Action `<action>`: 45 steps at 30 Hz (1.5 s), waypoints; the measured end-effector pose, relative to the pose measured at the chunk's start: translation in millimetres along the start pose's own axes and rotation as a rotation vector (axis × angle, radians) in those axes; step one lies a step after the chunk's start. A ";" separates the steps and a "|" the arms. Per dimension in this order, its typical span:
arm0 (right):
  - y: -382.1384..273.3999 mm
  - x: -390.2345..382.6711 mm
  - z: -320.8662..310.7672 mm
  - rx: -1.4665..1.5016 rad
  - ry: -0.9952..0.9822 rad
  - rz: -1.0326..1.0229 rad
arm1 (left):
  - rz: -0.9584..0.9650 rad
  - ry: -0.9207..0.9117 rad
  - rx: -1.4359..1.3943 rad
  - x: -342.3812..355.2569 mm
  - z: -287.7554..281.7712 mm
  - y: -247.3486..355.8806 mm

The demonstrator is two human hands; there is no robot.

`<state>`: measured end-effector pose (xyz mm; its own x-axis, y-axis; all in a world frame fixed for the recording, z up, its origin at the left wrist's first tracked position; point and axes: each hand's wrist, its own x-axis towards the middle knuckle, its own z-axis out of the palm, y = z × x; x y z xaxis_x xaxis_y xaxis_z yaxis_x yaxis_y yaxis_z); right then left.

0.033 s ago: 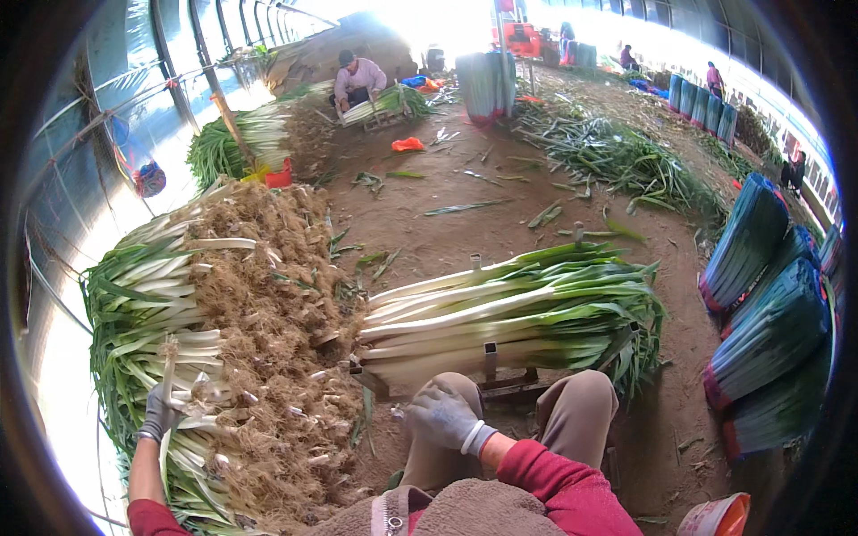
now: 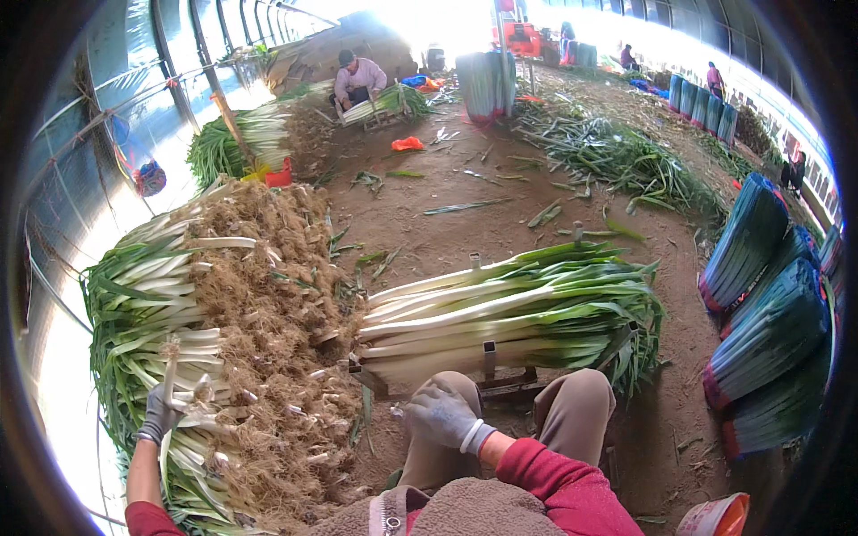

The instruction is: The person sits on the ground and repeatedly picks up bunches of long green vegetables, aligns them, and places them into a metal frame. The person then removes the bunches from the frame and sets them aside, repeating the cycle.

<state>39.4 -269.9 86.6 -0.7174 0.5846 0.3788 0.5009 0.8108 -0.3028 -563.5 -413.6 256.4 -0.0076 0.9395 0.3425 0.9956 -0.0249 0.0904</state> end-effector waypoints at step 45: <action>58.0 104.4 -443.3 -0.924 0.640 -0.005 | 0.245 0.354 -1.255 296.7 -90.9 394.4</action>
<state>208.2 -149.7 496.3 -0.4729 0.2722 0.8380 0.8562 0.3666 0.3641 -181.6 -175.7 478.7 -0.0559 0.7312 0.6798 0.2148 -0.6561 0.7234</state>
